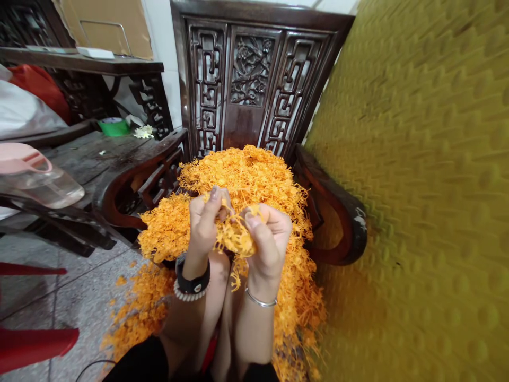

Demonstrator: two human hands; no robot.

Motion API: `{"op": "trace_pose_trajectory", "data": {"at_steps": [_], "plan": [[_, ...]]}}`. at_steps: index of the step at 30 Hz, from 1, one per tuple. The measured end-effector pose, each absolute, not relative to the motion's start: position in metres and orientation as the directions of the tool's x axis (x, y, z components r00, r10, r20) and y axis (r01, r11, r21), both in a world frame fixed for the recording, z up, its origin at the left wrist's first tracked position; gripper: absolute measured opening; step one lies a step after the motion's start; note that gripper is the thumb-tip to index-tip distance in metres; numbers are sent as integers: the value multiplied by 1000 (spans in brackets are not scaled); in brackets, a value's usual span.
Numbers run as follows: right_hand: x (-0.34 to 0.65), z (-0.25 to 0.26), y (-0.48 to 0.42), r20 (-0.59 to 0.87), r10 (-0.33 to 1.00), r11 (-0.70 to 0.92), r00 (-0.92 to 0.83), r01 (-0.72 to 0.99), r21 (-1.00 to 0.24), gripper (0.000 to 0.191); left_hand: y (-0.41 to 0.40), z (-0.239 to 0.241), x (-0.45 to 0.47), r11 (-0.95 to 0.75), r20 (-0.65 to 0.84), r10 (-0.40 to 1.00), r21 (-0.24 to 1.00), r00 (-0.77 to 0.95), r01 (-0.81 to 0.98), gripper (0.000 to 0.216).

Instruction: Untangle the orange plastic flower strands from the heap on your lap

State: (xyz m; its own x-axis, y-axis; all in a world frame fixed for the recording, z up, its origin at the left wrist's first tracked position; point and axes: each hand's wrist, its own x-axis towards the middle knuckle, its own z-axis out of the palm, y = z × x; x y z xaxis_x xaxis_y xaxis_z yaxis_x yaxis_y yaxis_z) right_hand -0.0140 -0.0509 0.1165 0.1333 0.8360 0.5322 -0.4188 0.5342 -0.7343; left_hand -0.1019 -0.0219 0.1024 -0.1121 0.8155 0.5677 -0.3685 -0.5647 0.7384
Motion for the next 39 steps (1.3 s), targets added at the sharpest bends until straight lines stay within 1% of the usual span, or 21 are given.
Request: {"op": "trace_pose_trajectory", "data": {"at_steps": [2, 4, 5, 7, 9, 11, 12, 13, 14, 15, 16, 17, 19, 21, 24, 26, 28, 30, 33, 36, 39], "plan": [[-16, 120, -51, 565, 807, 581, 169, -391, -714, 35, -24, 106, -100, -621, 613, 780, 734, -127, -276, 47], [-20, 125, -50, 592, 787, 604, 174, -411, -683, 37, -30, 109, -96, -576, 587, 807, 760, -62, -301, 47], [-23, 127, -48, 598, 782, 602, 174, -457, -655, 38, -34, 111, -92, -537, 558, 829, 773, -41, -336, 48], [-27, 128, -43, 585, 789, 565, 188, -595, -571, 40, -40, 112, -84, -510, 515, 852, 775, -95, -374, 48], [-25, 125, -36, 554, 809, 487, 194, -750, -449, 41, -39, 111, -78, -565, 498, 825, 724, -268, -396, 46], [-15, 121, -31, 550, 803, 403, 228, -889, -219, 37, -30, 109, -84, -618, 429, 782, 632, -452, -468, 45], [-6, 119, -31, 549, 795, 372, 258, -922, -107, 33, -24, 108, -92, -624, 350, 773, 574, -530, -530, 46], [3, 118, -32, 565, 764, 378, 311, -926, -2, 30, -17, 107, -101, -616, 273, 774, 530, -571, -582, 46], [12, 117, -33, 572, 741, 418, 352, -908, 16, 30, -12, 106, -112, -639, 225, 748, 497, -625, -587, 43], [20, 118, -36, 591, 714, 485, 376, -874, -29, 30, -7, 106, -122, -650, 202, 731, 497, -651, -575, 41], [26, 119, -39, 599, 698, 566, 393, -815, -124, 30, -4, 106, -131, -644, 209, 736, 510, -644, -570, 39], [30, 121, -42, 586, 708, 624, 394, -737, -259, 29, -4, 106, -137, -639, 232, 745, 516, -625, -570, 35], [28, 124, -46, 550, 702, 707, 453, -539, -458, 22, -9, 110, -141, -631, 293, 767, 503, -570, -591, 26], [18, 126, -47, 523, 655, 742, 546, -335, -580, 19, -20, 115, -138, -659, 339, 750, 463, -568, -593, 22], [2, 126, -46, 551, 577, 717, 603, -52, -695, 30, -34, 123, -136, -712, 384, 699, 444, -603, -543, 27], [-5, 125, -47, 585, 585, 669, 562, 73, -739, 37, -40, 124, -139, -701, 433, 712, 485, -552, -523, 38], [-9, 125, -48, 614, 605, 647, 507, 137, -750, 41, -42, 122, -142, -676, 512, 737, 566, -442, -471, 49], [-13, 126, -50, 628, 629, 628, 459, 176, -758, 40, -43, 118, -144, -679, 598, 734, 647, -320, -348, 58], [-18, 127, -54, 632, 677, 610, 376, 194, -769, 37, -47, 113, -137, -693, 676, 721, 707, -152, -143, 60], [-20, 125, -58, 638, 707, 612, 305, 189, -768, 31, -53, 114, -125, -611, 609, 791, 791, -53, -23, 57], [-18, 122, -58, 660, 716, 651, 228, 127, -749, 24, -57, 119, -113, -506, 505, 860, 863, -76, 15, 42]]}}
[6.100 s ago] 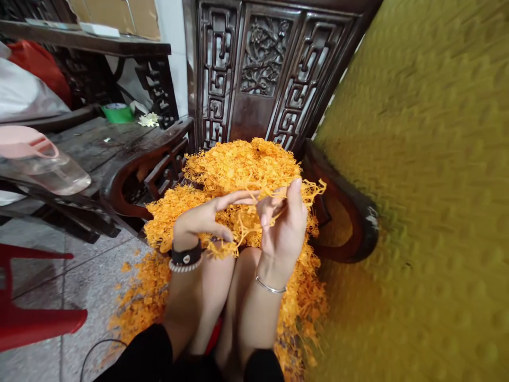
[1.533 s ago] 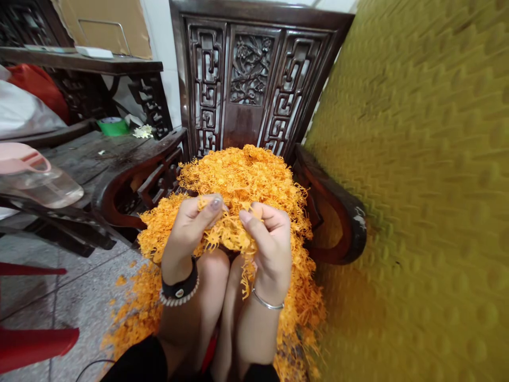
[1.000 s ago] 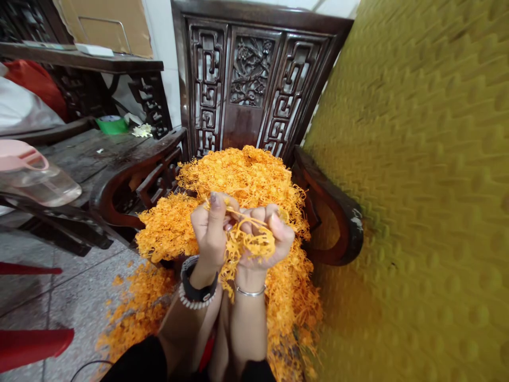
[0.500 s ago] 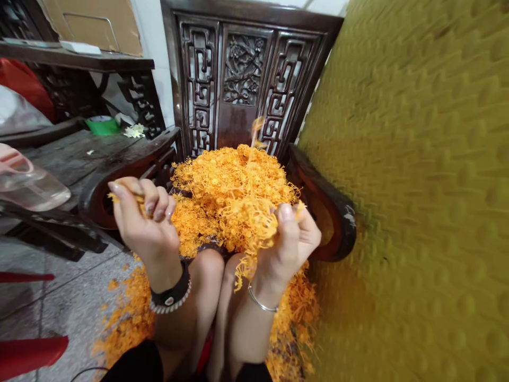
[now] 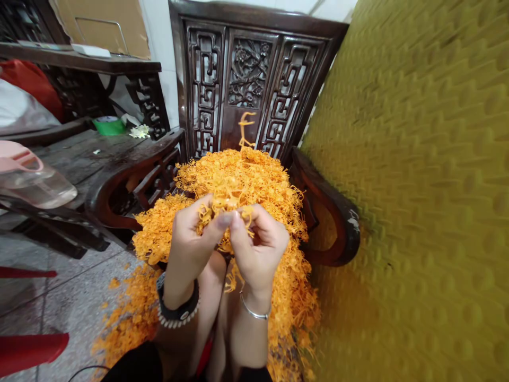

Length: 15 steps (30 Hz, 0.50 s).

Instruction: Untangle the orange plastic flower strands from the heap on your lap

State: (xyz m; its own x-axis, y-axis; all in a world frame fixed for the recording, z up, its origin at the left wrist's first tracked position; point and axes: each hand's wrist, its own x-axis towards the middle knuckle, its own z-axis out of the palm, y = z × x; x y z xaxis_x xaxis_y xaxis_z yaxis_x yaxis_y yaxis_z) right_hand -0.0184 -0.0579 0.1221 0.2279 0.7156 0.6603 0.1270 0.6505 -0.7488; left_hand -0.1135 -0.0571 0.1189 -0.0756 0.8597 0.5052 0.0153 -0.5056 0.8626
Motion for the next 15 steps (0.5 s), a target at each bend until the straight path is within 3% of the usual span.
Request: {"op": "trace_pose_trajectory", "data": {"at_steps": [5, 10, 12, 15], "plan": [[-13, 122, -55, 569, 816, 576, 103, -65, -815, 30, -53, 122, -110, -553, 556, 829, 831, -62, 61, 28], [-13, 127, -52, 454, 889, 453, 59, 20, -891, 40, -43, 120, -118, -614, 603, 789, 779, 119, 126, 22], [-13, 127, -52, 422, 903, 426, 80, -41, -904, 41, -41, 119, -119, -620, 599, 775, 782, 200, 62, 21], [-11, 123, -53, 409, 906, 424, 111, -199, -884, 43, -44, 120, -112, -552, 584, 776, 812, 239, -190, 28]]}}
